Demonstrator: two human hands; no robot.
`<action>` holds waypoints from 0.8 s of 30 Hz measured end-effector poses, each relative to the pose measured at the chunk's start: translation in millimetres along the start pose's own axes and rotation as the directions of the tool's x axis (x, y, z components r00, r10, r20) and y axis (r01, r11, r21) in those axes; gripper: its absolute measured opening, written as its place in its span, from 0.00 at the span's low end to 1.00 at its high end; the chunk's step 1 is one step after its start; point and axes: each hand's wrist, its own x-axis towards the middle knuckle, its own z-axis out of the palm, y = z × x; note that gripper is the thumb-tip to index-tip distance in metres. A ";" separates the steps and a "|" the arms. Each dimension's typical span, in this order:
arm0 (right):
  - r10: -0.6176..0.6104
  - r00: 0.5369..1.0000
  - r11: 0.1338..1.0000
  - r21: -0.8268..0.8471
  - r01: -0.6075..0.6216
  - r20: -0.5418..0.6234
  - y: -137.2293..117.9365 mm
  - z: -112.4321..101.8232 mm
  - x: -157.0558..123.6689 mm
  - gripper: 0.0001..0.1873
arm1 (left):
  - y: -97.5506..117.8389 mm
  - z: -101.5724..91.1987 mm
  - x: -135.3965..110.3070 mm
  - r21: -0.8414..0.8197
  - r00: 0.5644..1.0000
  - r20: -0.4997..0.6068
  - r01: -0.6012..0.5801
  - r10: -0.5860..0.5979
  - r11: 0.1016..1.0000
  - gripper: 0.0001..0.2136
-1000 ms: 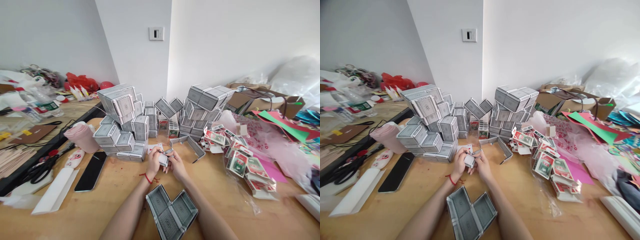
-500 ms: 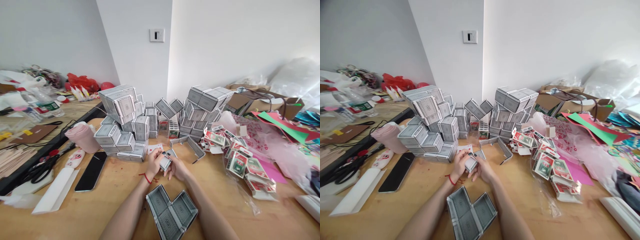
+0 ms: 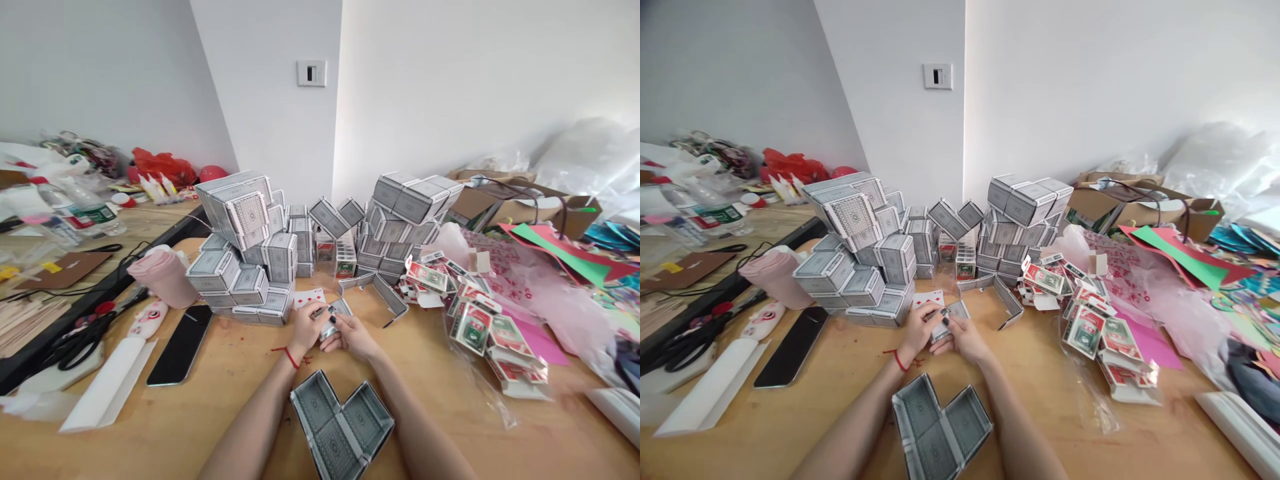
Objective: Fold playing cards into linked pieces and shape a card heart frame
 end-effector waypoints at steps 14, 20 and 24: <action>-0.104 0.995 0.983 -0.153 0.102 -0.008 14.8 -3.9 7.6 0.20 | 0.8 3.9 3.1 -0.056 0.991 0.042 0.128 -0.125 0.990 0.07; -0.110 0.992 0.976 -0.193 0.097 -0.060 16.5 -1.7 8.1 0.18 | -1.6 5.8 4.1 -0.112 0.986 0.032 0.165 -0.162 0.980 0.09; -0.118 0.988 0.974 -0.206 0.095 -0.103 15.2 1.5 7.5 0.15 | -1.6 8.2 5.0 -0.099 0.990 0.002 0.143 -0.143 0.985 0.09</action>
